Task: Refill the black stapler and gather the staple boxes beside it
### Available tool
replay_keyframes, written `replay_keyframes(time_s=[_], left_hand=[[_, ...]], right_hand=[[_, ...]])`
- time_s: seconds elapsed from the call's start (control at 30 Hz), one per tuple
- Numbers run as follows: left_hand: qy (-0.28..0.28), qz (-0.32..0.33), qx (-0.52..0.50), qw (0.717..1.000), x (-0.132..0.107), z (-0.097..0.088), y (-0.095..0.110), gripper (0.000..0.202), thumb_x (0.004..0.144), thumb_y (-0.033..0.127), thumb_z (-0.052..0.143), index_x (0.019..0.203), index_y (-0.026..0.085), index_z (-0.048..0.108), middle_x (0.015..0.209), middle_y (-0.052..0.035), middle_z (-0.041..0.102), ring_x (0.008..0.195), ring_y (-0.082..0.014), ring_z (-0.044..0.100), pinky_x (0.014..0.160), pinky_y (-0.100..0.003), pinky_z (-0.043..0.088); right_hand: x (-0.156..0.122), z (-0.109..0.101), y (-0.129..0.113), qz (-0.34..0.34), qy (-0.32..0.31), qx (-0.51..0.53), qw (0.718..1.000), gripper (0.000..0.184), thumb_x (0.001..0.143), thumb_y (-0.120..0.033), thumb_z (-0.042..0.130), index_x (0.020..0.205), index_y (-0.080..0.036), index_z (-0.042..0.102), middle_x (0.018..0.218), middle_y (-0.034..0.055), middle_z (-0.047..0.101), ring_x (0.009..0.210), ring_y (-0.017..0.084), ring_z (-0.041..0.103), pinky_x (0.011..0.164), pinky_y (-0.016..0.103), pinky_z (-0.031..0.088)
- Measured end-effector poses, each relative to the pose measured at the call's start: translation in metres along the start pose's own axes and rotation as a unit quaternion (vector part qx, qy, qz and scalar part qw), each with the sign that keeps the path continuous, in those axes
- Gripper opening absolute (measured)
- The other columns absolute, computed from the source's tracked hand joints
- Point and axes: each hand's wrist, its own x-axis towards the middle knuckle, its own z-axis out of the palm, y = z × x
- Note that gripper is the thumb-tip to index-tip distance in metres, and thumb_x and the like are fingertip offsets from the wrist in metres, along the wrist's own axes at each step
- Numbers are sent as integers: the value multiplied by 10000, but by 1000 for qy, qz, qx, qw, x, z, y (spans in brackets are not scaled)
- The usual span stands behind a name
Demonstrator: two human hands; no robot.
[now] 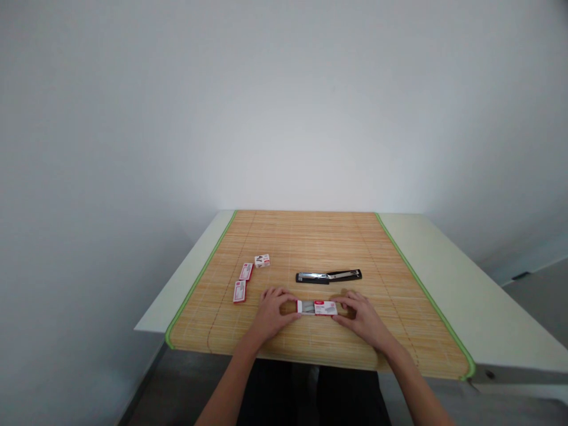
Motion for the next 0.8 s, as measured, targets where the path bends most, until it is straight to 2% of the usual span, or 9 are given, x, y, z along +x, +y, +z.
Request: replay_keyframes(time_s=[0.17, 0.27, 0.33, 0.43, 0.53, 0.63, 0.8], left_hand=[[9, 1, 5, 1000, -1, -1, -2, 385, 794, 499, 827, 1145, 364, 743, 1200, -13, 668, 1192, -275, 548, 1068, -450, 345], [12, 1, 5, 1000, -1, 0, -1, 381, 796, 490, 830, 1145, 367, 740, 1198, -7, 669, 1182, -268, 552, 1056, -438, 351], [12, 4, 4, 1000, -1, 0, 0, 372, 800, 480, 829, 1144, 369, 740, 1199, -4, 670, 1181, -263, 551, 1055, -432, 352], [14, 6, 4, 1000, -2, -1, 0, 370, 802, 472, 829, 1146, 371, 738, 1198, -2, 672, 1187, -263, 548, 1057, -431, 350], [15, 3, 4, 1000, -2, -1, 0, 372, 800, 466, 831, 1146, 366, 737, 1191, -4, 674, 1180, -263, 551, 1049, -430, 354], [14, -1, 6, 1000, -2, -2, 2, 373, 802, 473, 826, 1148, 364, 740, 1184, -12, 675, 1165, -265, 555, 1051, -435, 351], [10, -3, 7, 1000, -2, -5, 6, 359, 817, 488, 802, 1148, 363, 742, 1198, -23, 676, 1177, -277, 552, 1057, -448, 345]], right_hand=[[-3, -10, 4, 5, 0, 4, 1000, 368, 865, -477, 739, 1209, -347, 735, 977, 41, 679, 943, 266, 623, 859, 401, 491], [6, -11, -8, -9, 4, 0, 1000, 369, 884, -479, 733, 1228, -349, 725, 963, 40, 674, 935, 259, 619, 849, 389, 479], [18, -10, -23, -32, -1, -11, 999, 290, 911, -456, 714, 1181, -355, 747, 961, 40, 676, 953, 257, 615, 853, 379, 459], [40, -7, -46, -85, -46, -58, 994, 152, 914, -387, 726, 1051, -365, 789, 959, 31, 682, 969, 248, 608, 860, 368, 413], [61, -3, -64, -135, -95, -111, 980, 121, 858, -319, 787, 974, -352, 804, 942, 26, 695, 989, 247, 607, 894, 378, 369], [75, -1, -72, -170, -130, -134, 968, 153, 809, -262, 826, 943, -333, 801, 925, 20, 708, 1021, 250, 610, 945, 389, 344], [85, 4, -78, -199, -156, -146, 956, 61, 804, -254, 820, 836, -280, 775, 907, 30, 723, 1017, 256, 610, 963, 395, 338]])
